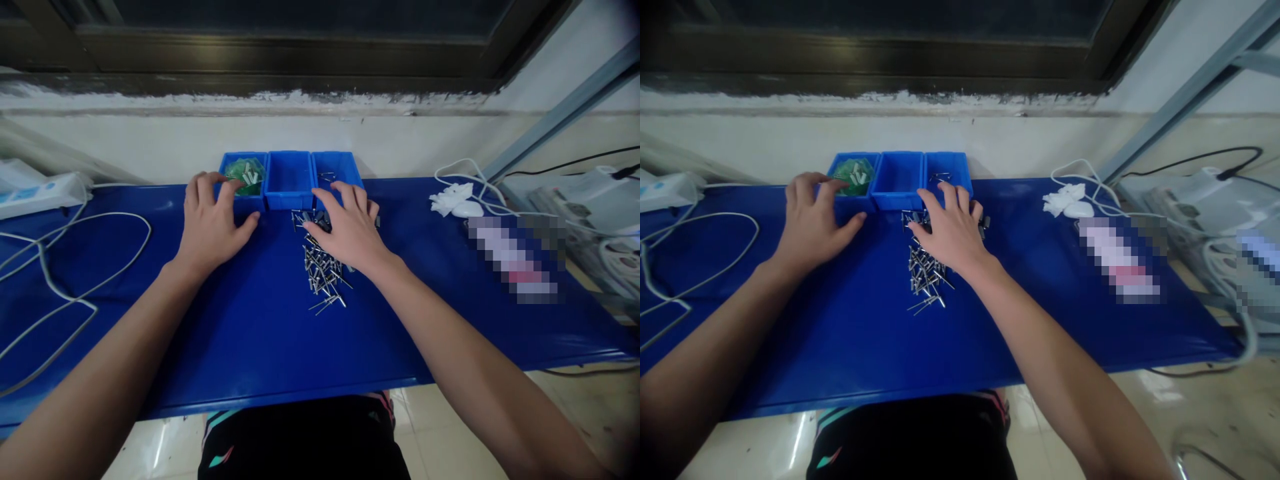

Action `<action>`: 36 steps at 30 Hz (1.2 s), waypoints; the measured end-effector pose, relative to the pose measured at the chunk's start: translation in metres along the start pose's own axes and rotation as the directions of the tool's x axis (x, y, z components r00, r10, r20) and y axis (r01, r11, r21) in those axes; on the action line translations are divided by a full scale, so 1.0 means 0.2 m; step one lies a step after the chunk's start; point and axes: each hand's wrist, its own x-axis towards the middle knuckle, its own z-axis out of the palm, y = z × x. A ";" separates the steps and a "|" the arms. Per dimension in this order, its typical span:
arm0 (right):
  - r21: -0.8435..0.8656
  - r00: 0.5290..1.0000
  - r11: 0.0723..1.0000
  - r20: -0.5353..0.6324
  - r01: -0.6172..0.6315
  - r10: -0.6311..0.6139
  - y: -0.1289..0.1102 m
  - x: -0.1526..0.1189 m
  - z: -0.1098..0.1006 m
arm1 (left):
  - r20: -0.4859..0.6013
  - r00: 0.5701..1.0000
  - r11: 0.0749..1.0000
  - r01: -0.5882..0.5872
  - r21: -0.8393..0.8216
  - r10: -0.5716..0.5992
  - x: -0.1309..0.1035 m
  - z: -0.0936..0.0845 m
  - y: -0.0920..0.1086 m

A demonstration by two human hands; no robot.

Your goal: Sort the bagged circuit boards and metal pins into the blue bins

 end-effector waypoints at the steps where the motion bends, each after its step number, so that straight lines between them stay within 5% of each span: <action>1: -0.001 1.000 1.000 0.011 0.001 -0.001 -0.01 0.00 0.00 | -0.001 1.000 1.000 -0.018 0.010 0.018 -0.01 0.00 0.02; 15: 0.008 1.000 1.000 -0.029 -0.011 0.012 -0.03 0.02 0.07 | 0.136 0.990 1.000 0.028 -0.013 -0.026 -0.02 0.04 0.15; 36: 0.032 1.000 0.999 -0.025 -0.001 0.002 -0.03 -0.01 0.02 | 0.110 0.994 0.997 -0.006 -0.073 0.014 -0.04 0.01 0.18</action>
